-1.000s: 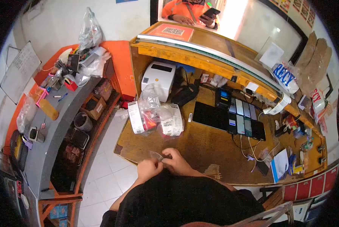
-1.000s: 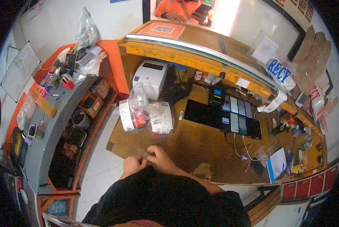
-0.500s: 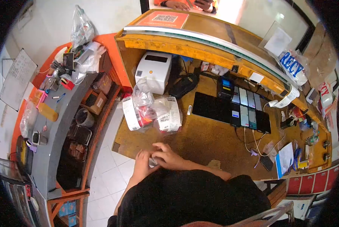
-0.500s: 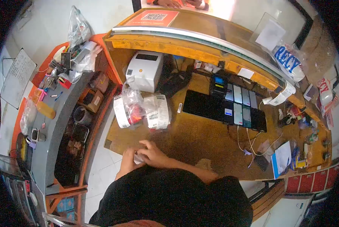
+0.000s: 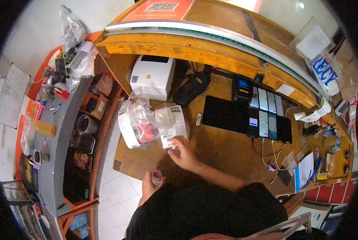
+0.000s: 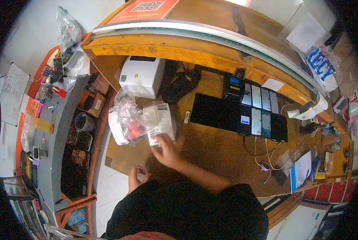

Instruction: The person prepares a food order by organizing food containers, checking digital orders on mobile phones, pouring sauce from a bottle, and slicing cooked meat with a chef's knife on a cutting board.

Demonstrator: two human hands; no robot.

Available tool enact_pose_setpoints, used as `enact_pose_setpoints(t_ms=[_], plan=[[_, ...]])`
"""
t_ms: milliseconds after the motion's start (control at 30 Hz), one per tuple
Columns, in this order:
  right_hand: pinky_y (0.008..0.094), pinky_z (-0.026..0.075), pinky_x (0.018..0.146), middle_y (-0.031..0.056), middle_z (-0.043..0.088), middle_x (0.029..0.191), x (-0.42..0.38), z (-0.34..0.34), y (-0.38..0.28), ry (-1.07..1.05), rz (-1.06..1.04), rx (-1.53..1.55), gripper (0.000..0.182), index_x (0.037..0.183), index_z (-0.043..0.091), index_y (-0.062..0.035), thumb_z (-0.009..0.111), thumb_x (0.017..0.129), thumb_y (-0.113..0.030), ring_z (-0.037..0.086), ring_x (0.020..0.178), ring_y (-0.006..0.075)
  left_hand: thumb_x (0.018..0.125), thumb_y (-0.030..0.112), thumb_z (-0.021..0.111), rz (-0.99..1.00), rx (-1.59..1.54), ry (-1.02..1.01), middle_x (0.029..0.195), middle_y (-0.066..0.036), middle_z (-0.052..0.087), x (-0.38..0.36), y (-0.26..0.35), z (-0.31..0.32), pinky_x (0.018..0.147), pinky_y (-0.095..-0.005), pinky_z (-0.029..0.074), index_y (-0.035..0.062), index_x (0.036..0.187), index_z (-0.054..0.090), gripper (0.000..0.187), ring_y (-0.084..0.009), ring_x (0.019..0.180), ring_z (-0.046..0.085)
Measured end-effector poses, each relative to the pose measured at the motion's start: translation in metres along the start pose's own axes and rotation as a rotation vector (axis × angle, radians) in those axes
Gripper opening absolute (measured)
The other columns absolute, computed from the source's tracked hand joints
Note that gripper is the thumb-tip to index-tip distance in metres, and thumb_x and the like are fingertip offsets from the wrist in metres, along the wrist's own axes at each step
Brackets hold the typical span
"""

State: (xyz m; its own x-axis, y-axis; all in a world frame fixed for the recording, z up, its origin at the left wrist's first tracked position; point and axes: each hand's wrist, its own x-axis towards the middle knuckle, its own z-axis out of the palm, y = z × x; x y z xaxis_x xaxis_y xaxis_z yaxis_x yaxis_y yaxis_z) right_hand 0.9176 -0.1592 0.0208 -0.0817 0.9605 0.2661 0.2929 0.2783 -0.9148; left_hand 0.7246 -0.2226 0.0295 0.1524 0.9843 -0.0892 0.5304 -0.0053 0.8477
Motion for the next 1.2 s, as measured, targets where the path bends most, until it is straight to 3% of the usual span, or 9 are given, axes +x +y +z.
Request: enact_pose_setpoints(t_ms=[67, 133, 300, 467, 667, 767, 867, 1000, 1200], plan=[[0.0347, 0.042, 0.084, 0.0146, 0.046, 0.111, 0.018, -0.01, 0.009, 0.088, -0.054, -0.128, 0.045, 0.117, 0.046, -0.0034, 0.062, 0.075, -0.004, 0.048, 0.099, 0.0256, 0.07, 0.012, 0.07, -0.028, -0.045, -0.016, 0.083, -0.015, 0.059, 0.006, 0.002, -0.003, 0.071, -0.039, 0.046, 0.0016, 0.094, 0.049, 0.034, -0.0342, 0.079, 0.058], [0.0423, 0.037, 0.091, 0.0186, 0.044, 0.117, 0.032, -0.016, 0.015, 0.151, -0.155, -0.396, 0.061, 0.127, 0.036, -0.0029, 0.063, 0.073, -0.007, 0.045, 0.104, 0.0328, 0.07, 0.017, 0.071, 0.14, 0.097, -0.309, 0.091, -0.017, 0.058, 0.015, -0.002, -0.016, 0.076, -0.0406, 0.045, 0.0011, 0.098, 0.048, 0.04, -0.0346, 0.088, 0.056], [0.0439, 0.033, 0.094, 0.0223, 0.042, 0.121, 0.054, -0.008, 0.018, 0.031, -0.058, -0.364, 0.076, 0.135, 0.026, -0.0036, 0.065, 0.07, -0.009, 0.04, 0.11, 0.0382, 0.068, 0.024, 0.071, 0.383, 0.529, -0.663, 0.112, -0.02, 0.047, 0.049, -0.021, -0.067, 0.088, -0.0434, 0.04, 0.0012, 0.105, 0.048, 0.049, -0.0375, 0.105, 0.045], [0.0431, 0.035, 0.092, 0.0156, 0.049, 0.118, 0.054, 0.002, 0.031, -0.174, 0.035, -0.438, 0.074, 0.133, 0.034, -0.0107, 0.064, 0.066, -0.009, 0.039, 0.108, 0.0348, 0.066, 0.024, 0.072, 0.509, 0.748, -0.602, 0.128, -0.024, 0.032, 0.09, 0.009, -0.111, 0.097, -0.0469, 0.031, 0.0007, 0.101, 0.051, 0.047, -0.0424, 0.117, 0.033], [0.0382, 0.033, 0.094, 0.0064, 0.049, 0.117, 0.043, 0.005, 0.029, -0.187, -0.125, -0.528, 0.047, 0.106, 0.059, -0.0117, 0.064, 0.061, -0.004, 0.038, 0.108, 0.0329, 0.064, 0.023, 0.072, 0.516, 0.727, -0.271, 0.14, -0.032, 0.007, 0.158, 0.023, -0.108, 0.105, -0.0496, 0.02, 0.003, 0.101, 0.053, 0.046, -0.0478, 0.127, 0.016], [0.0415, 0.034, 0.093, 0.0061, 0.048, 0.12, 0.041, 0.004, 0.032, -0.196, -0.09, -0.517, 0.047, 0.107, 0.058, -0.0138, 0.064, 0.061, -0.006, 0.038, 0.108, 0.0341, 0.065, 0.021, 0.071, 0.581, 0.452, -0.06, 0.139, -0.032, 0.012, 0.192, -0.001, -0.078, 0.105, -0.0498, 0.02, 0.0048, 0.1, 0.055, 0.042, -0.0476, 0.126, 0.02], [0.0419, 0.034, 0.093, 0.0062, 0.048, 0.12, 0.04, 0.006, 0.037, -0.152, -0.108, -0.524, 0.048, 0.107, 0.058, -0.0146, 0.064, 0.061, -0.006, 0.037, 0.109, 0.0344, 0.067, 0.021, 0.07, 0.446, 0.231, -0.186, 0.132, -0.033, 0.028, 0.212, -0.018, -0.051, 0.104, -0.0489, 0.022, 0.0061, 0.1, 0.056, 0.039, -0.0475, 0.122, 0.028], [0.0435, 0.034, 0.093, 0.0077, 0.049, 0.119, 0.035, 0.005, 0.037, -0.153, -0.073, -0.521, 0.047, 0.108, 0.058, -0.0143, 0.064, 0.061, -0.008, 0.037, 0.109, 0.035, 0.067, 0.022, 0.068, 0.554, 0.398, -0.132, 0.119, -0.031, 0.041, 0.193, -0.006, -0.013, 0.097, -0.0498, 0.031, -0.0018, 0.097, 0.055, 0.04, -0.0485, 0.113, 0.037], [0.0451, 0.034, 0.091, 0.0104, 0.054, 0.107, 0.027, 0.004, 0.037, -0.136, -0.073, -0.545, 0.04, 0.103, 0.061, -0.0132, 0.063, 0.062, -0.011, 0.039, 0.109, 0.0349, 0.064, 0.021, 0.069, 0.617, 0.442, -0.16, 0.122, -0.033, 0.036, 0.157, -0.004, -0.011, 0.096, -0.0518, 0.031, -0.0053, 0.1, 0.051, 0.047, -0.0505, 0.113, 0.034]])
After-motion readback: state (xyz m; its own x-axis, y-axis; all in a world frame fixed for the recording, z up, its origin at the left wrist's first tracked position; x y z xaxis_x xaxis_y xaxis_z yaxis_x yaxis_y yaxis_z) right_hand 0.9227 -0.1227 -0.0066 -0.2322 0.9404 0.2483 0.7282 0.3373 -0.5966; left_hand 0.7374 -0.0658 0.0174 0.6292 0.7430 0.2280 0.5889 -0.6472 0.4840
